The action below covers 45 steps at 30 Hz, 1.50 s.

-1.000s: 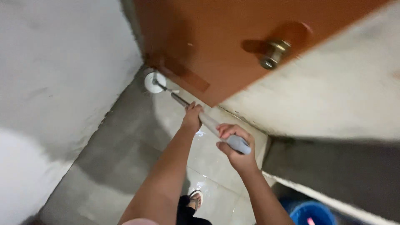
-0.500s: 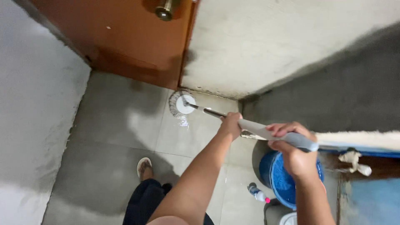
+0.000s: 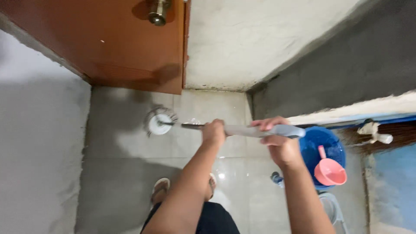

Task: Mopping the tiled floor in a bathroom area using a spin mop and bucket.

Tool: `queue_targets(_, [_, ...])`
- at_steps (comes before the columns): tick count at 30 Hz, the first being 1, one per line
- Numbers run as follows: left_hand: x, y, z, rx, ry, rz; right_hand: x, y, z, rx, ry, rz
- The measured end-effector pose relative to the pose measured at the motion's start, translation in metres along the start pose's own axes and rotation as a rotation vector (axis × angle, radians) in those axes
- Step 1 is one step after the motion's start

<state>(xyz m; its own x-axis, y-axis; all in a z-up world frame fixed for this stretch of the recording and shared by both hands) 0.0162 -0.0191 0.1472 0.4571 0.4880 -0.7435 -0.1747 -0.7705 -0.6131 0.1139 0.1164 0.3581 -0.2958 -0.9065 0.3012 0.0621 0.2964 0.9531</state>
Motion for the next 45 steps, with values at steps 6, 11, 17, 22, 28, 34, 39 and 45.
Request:
queue_targets(6, [-0.036, 0.213, -0.057, -0.278, 0.069, -0.034, 0.148, -0.097, -0.02, 0.144, 0.103, -0.075])
queue_targets(11, [-0.052, 0.31, -0.103, -0.445, 0.063, -0.156, 0.207, -0.155, -0.051, 0.2, 0.202, -0.149])
queue_targets(17, [0.032, 0.255, -0.107, -0.44, -0.15, -0.704, 0.139, -0.094, -0.094, 0.297, -0.006, -0.242])
queue_targets(22, [0.057, 0.043, -0.133, 0.264, -0.059, -0.309, 0.046, 0.009, -0.164, 0.103, -0.284, -0.355])
queue_targets(28, [0.055, -0.095, -0.13, 0.495, 0.115, -0.514, 0.021, 0.063, -0.206, -0.143, -0.468, -0.408])
queue_targets(34, [0.105, -0.097, -0.092, 0.65, 0.297, -0.322, -0.018, 0.009, -0.226, -0.304, -0.575, -0.199])
queue_targets(39, [0.089, -0.049, -0.071, 0.107, 0.43, -0.701, -0.02, -0.026, -0.207, -0.224, -0.63, -0.126])
queue_targets(45, [0.08, -0.044, -0.046, 0.457, 0.121, -0.265, -0.027, -0.043, -0.176, -0.227, -0.574, -0.133])
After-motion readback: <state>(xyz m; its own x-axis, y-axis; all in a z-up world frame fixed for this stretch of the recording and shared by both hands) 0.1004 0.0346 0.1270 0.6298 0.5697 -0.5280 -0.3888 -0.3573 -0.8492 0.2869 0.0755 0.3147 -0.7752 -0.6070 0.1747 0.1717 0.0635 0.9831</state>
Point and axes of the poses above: each hand's wrist, its own z-axis towards the middle knuckle, its own x-axis out of the palm, y = z × x, the point moved 8 cm from there along z, towards the middle knuckle, and after that the axes turned 3 degrees about -x, right-handed, at the moved point
